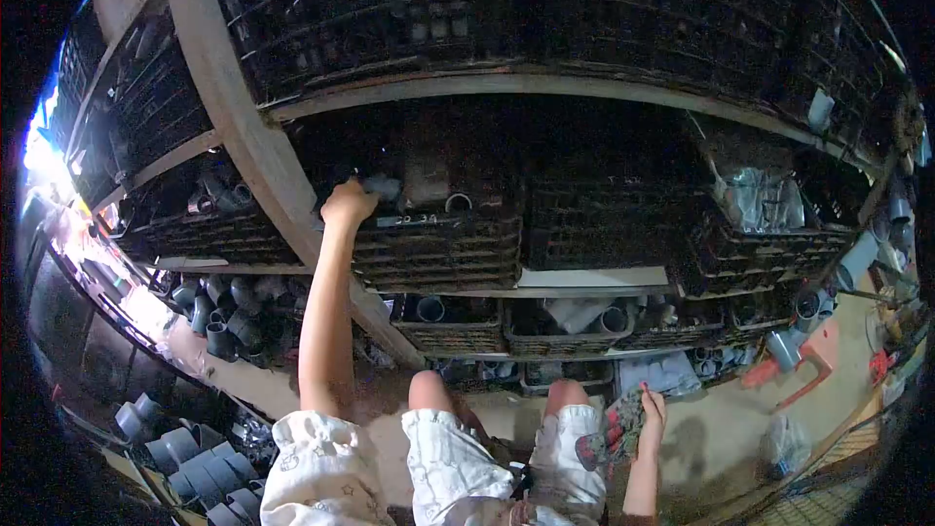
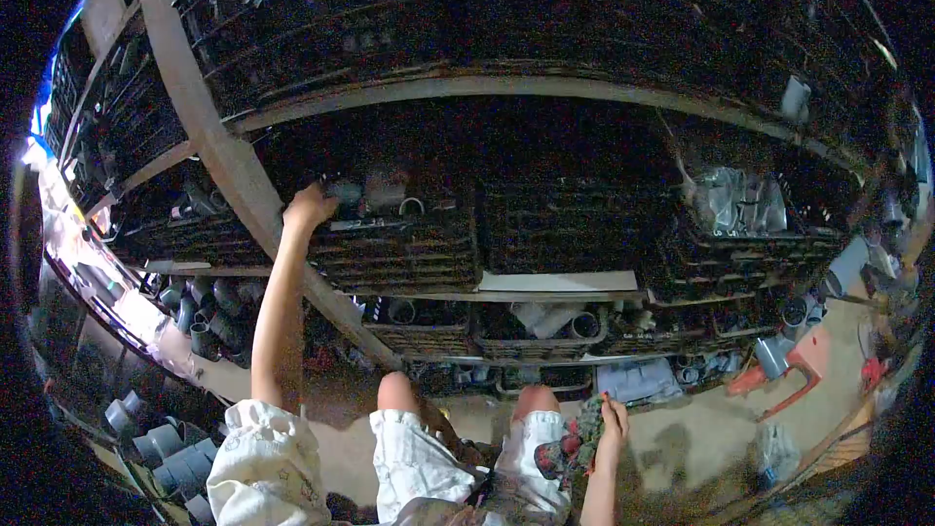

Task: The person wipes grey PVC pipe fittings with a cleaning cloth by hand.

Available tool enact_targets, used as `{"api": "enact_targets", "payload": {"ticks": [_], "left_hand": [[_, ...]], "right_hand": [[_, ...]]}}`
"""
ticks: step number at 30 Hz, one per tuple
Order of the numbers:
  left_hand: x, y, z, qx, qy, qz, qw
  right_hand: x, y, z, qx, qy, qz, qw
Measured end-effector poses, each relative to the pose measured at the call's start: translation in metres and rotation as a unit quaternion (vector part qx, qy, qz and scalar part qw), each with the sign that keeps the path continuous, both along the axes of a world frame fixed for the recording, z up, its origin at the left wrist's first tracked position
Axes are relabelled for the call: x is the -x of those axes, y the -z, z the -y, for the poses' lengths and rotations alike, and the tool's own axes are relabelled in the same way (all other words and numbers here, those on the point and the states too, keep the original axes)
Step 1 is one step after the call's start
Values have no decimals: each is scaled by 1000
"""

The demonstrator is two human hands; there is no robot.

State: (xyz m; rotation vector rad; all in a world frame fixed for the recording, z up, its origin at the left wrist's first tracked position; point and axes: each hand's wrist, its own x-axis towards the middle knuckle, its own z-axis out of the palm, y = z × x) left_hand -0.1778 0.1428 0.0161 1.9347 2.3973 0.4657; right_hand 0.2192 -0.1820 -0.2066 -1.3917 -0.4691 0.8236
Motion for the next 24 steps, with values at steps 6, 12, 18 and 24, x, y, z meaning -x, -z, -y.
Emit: {"api": "enact_targets", "payload": {"ticks": [6, 12, 18, 24], "left_hand": [[-15, -11, 14, -12, -57, -12, 998], [-27, -14, 27, -212, 24, -46, 976], [-102, -25, 41, -369, 229, -35, 900], [-251, -38, 39, -360, 420, -51, 831]], "right_hand": [[-9, 2, -1, -43, 52, 26, 997], [-39, 17, 17, -73, 87, 33, 993], [-63, 28, 43, -32, 137, 26, 990], [-66, 20, 54, 17, 178, 33, 983]]}}
